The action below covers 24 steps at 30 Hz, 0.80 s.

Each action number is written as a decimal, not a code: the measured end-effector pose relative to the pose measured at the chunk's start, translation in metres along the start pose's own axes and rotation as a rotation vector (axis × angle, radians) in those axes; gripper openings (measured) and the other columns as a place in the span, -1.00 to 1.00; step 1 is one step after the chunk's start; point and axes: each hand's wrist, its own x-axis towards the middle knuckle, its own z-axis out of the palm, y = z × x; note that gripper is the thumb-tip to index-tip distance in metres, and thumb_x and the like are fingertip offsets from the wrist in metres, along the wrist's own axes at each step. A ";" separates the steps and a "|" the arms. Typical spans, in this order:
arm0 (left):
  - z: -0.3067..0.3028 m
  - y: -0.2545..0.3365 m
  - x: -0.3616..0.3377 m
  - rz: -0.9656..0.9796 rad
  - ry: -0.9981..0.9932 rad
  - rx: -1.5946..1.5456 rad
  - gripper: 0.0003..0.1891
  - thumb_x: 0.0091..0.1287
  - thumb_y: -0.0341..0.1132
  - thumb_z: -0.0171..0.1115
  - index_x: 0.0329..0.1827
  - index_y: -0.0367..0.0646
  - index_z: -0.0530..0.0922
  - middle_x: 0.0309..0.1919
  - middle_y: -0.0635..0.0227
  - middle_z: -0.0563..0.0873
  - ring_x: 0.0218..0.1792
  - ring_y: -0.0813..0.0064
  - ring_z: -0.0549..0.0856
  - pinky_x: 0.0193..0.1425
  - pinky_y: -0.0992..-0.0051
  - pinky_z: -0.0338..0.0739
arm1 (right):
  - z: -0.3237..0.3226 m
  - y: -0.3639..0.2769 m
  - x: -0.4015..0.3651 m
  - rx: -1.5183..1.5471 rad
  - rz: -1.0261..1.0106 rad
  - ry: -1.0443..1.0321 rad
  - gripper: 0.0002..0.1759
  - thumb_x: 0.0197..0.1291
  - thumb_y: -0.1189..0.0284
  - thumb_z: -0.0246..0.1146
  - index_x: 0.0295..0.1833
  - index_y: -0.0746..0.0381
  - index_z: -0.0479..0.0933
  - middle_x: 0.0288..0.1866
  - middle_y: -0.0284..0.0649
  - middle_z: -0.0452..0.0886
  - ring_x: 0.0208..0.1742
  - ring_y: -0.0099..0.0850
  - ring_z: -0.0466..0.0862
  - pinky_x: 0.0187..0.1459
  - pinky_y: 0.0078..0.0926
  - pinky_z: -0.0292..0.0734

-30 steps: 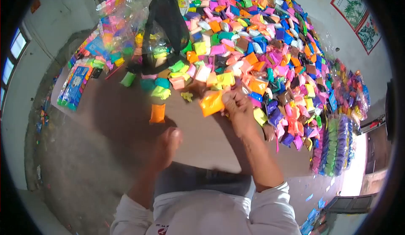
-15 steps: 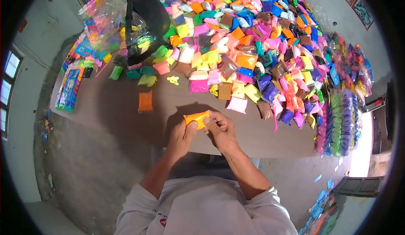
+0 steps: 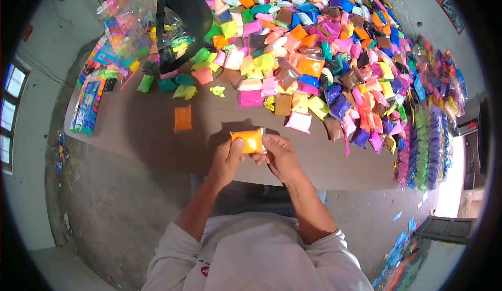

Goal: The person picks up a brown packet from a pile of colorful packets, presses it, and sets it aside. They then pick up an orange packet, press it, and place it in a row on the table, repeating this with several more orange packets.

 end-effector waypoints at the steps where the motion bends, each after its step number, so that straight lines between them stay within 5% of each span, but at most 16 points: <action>1: 0.000 0.002 0.001 -0.003 -0.002 -0.001 -0.44 0.44 0.16 -0.19 -0.13 -0.20 0.53 -0.50 0.53 0.46 -0.52 0.72 0.38 -0.46 0.64 0.26 | -0.001 -0.002 0.000 0.002 0.002 0.004 -0.74 0.33 0.33 0.17 -0.08 0.31 0.58 -0.31 -0.37 0.61 -0.35 -0.67 0.53 -0.36 -0.67 0.44; 4: -0.001 0.006 0.004 -0.110 0.006 -0.061 -0.45 0.44 0.16 -0.20 -0.19 -0.17 0.54 -0.55 0.55 0.44 -0.54 0.75 0.36 -0.48 0.65 0.24 | 0.001 -0.004 -0.001 0.087 0.006 -0.019 -0.80 0.31 0.38 0.19 -0.14 0.30 0.59 -0.34 -0.36 0.62 -0.36 -0.66 0.56 -0.39 -0.67 0.46; 6: 0.002 0.007 0.004 -0.102 0.033 -0.042 -0.45 0.44 0.18 -0.18 -0.24 -0.15 0.54 -0.58 0.56 0.42 -0.57 0.76 0.33 -0.51 0.65 0.22 | 0.008 0.001 -0.004 -0.316 -0.128 0.065 -0.83 0.28 0.44 0.22 -0.21 0.35 0.58 -0.34 -0.23 0.66 -0.42 -0.57 0.59 -0.43 -0.66 0.48; 9: 0.004 0.004 0.007 -0.090 0.055 -0.051 -0.45 0.43 0.19 -0.17 -0.26 -0.15 0.54 -0.59 0.56 0.42 -0.59 0.76 0.33 -0.53 0.65 0.21 | 0.010 0.010 -0.003 -0.470 -0.143 0.102 -0.85 0.27 0.48 0.20 -0.20 0.36 0.58 -0.36 -0.26 0.64 -0.41 -0.58 0.59 -0.43 -0.67 0.47; 13: 0.002 0.004 0.008 -0.091 0.061 -0.037 -0.45 0.44 0.18 -0.18 -0.27 -0.15 0.54 -0.61 0.56 0.41 -0.60 0.76 0.33 -0.56 0.65 0.20 | 0.009 0.005 -0.005 -0.409 -0.071 0.104 -0.82 0.29 0.42 0.20 -0.16 0.34 0.58 -0.38 -0.29 0.62 -0.41 -0.59 0.58 -0.43 -0.67 0.47; 15: 0.001 0.006 0.006 -0.095 0.054 -0.041 -0.45 0.44 0.17 -0.18 -0.21 -0.17 0.55 -0.57 0.54 0.45 -0.56 0.75 0.37 -0.50 0.64 0.25 | 0.012 -0.001 -0.005 -0.165 -0.130 0.062 -0.77 0.30 0.36 0.21 -0.12 0.33 0.57 -0.35 -0.30 0.62 -0.42 -0.60 0.56 -0.44 -0.67 0.47; 24: 0.000 0.003 -0.006 0.056 -0.035 0.167 -0.61 0.43 -0.09 0.02 0.05 -0.24 0.53 -0.36 0.26 0.65 -0.34 0.50 0.60 -0.21 0.47 0.48 | 0.002 0.014 -0.001 -0.326 -0.233 0.042 -0.81 0.32 0.35 0.20 -0.17 0.27 0.56 -0.46 -0.45 0.49 -0.51 -0.69 0.37 -0.47 -0.70 0.26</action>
